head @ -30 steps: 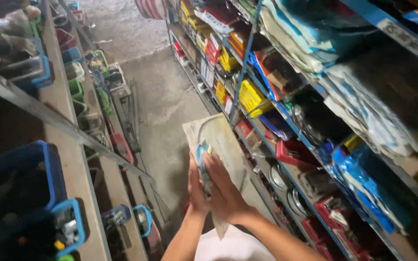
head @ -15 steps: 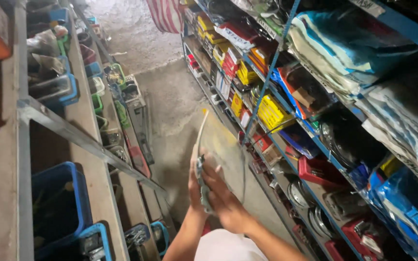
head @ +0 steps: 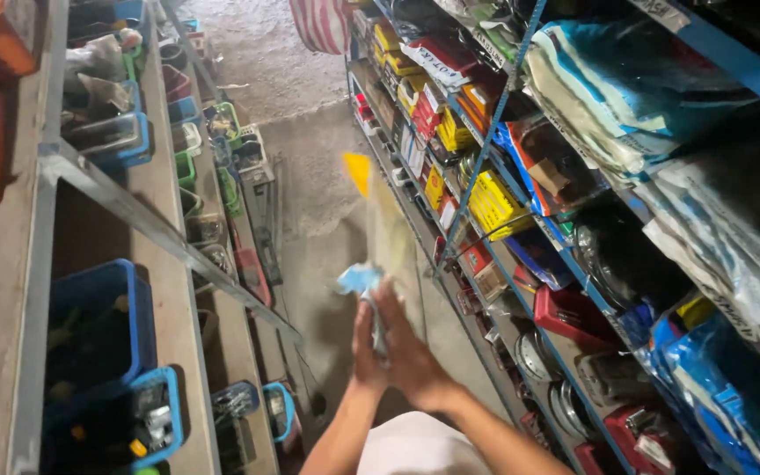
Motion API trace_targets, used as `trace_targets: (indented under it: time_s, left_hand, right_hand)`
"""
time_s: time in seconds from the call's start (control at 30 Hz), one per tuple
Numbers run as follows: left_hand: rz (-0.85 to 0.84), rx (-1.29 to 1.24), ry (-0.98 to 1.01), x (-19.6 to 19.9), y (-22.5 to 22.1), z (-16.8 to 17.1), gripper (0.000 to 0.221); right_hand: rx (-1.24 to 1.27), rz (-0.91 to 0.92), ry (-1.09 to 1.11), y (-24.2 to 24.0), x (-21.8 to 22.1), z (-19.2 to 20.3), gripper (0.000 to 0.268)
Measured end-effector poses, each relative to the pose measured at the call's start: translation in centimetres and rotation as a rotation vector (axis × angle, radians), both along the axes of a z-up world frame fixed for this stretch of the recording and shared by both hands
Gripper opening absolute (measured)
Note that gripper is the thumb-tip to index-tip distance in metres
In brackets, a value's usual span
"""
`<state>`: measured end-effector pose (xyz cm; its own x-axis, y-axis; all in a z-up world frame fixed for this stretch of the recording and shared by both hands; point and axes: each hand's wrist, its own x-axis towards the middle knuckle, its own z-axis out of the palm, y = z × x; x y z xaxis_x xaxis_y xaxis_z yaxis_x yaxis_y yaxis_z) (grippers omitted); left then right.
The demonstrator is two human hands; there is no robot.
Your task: Cleaning the plastic packaging of a motorcycle part using a cloth.
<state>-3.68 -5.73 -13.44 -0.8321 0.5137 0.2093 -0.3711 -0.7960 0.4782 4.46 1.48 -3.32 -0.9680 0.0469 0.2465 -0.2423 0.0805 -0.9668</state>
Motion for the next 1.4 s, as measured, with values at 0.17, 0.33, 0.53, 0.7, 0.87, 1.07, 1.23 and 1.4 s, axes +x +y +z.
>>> trace_targets:
  time_s: [0.17,0.33,0.53,0.7,0.87,1.07,1.23,1.4]
  left_hand:
    - [0.092,-0.324,0.46,8.2,2.1,8.7,0.067]
    - [0.233,-0.389,0.219,11.0,2.6,1.2,0.051]
    - [0.105,-0.504,0.218,18.7,1.0,5.0,0.077]
    - [0.213,-0.495,0.435,21.5,0.4,7.4,0.077]
    - [0.225,-0.502,0.214,20.0,-1.7,8.6,0.068]
    - [0.289,-0.585,0.592,18.3,-0.6,10.4,0.05]
    - [0.159,-0.294,0.137,10.0,-2.6,0.3,0.059]
    - [0.152,-0.598,-0.057,5.8,-3.5,-3.9,0.069]
  right_hand:
    - [0.029,-0.218,0.144,4.8,1.9,0.5,0.068]
    - [-0.125,-0.13,0.012,3.9,9.2,-2.6,0.055]
    - [-0.019,-0.041,0.023,3.9,13.2,-2.4,0.053]
    - [-0.409,-0.182,-0.122,3.4,14.3,-1.8,0.095]
    - [0.105,0.004,0.093,0.2,18.0,-4.6,0.06]
    - [-0.282,-0.109,-0.16,2.6,12.1,-8.0,0.057]
    - [-0.224,-0.045,-0.051,-0.2,8.3,-4.1,0.047]
    - [0.362,-0.037,0.166,-1.7,2.5,-0.9,0.056]
